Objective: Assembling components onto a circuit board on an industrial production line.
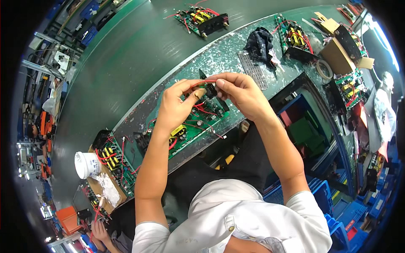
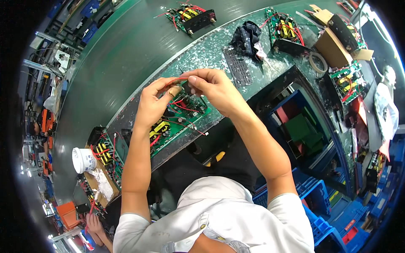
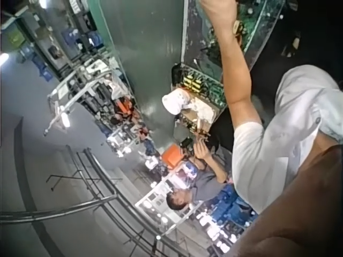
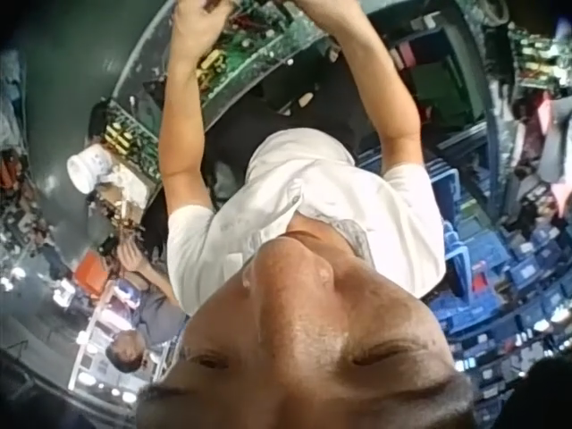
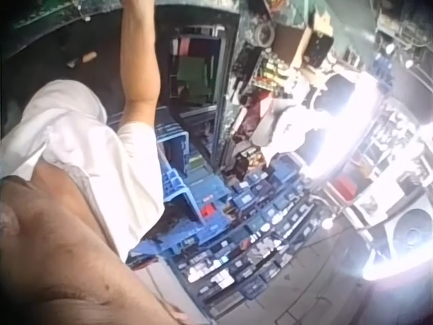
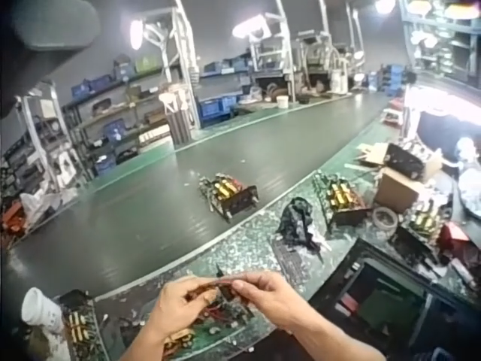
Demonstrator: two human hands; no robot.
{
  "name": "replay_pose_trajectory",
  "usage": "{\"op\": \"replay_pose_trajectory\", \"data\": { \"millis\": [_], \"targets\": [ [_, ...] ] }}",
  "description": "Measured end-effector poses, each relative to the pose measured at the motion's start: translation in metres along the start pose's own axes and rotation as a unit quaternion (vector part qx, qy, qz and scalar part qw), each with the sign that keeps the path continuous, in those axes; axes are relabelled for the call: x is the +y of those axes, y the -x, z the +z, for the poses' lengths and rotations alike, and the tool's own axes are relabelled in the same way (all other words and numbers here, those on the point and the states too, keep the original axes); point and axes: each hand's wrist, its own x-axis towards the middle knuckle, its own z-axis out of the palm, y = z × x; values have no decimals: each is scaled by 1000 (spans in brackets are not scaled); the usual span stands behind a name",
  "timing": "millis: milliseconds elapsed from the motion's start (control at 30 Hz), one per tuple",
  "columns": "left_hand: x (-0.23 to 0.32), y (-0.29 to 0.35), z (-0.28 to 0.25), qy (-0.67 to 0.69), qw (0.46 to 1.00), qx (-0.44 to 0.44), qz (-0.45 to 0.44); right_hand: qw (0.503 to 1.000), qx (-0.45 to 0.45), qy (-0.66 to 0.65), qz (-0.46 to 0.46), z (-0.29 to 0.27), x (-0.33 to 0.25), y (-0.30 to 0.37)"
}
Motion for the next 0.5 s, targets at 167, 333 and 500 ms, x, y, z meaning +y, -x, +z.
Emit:
{"op": "replay_pose_trajectory", "data": {
  "millis": [167,333,500],
  "targets": [
    [4,3,3,106,994,-28,19,1000,-7,-5,7,-1,5,0],
    [18,3,2,466,882,-58,-36,996,7,-93,-15,13,9,-2],
    [13,6,6,192,979,20,62,998,26,35,-36,9,8,1]
  ]
}}
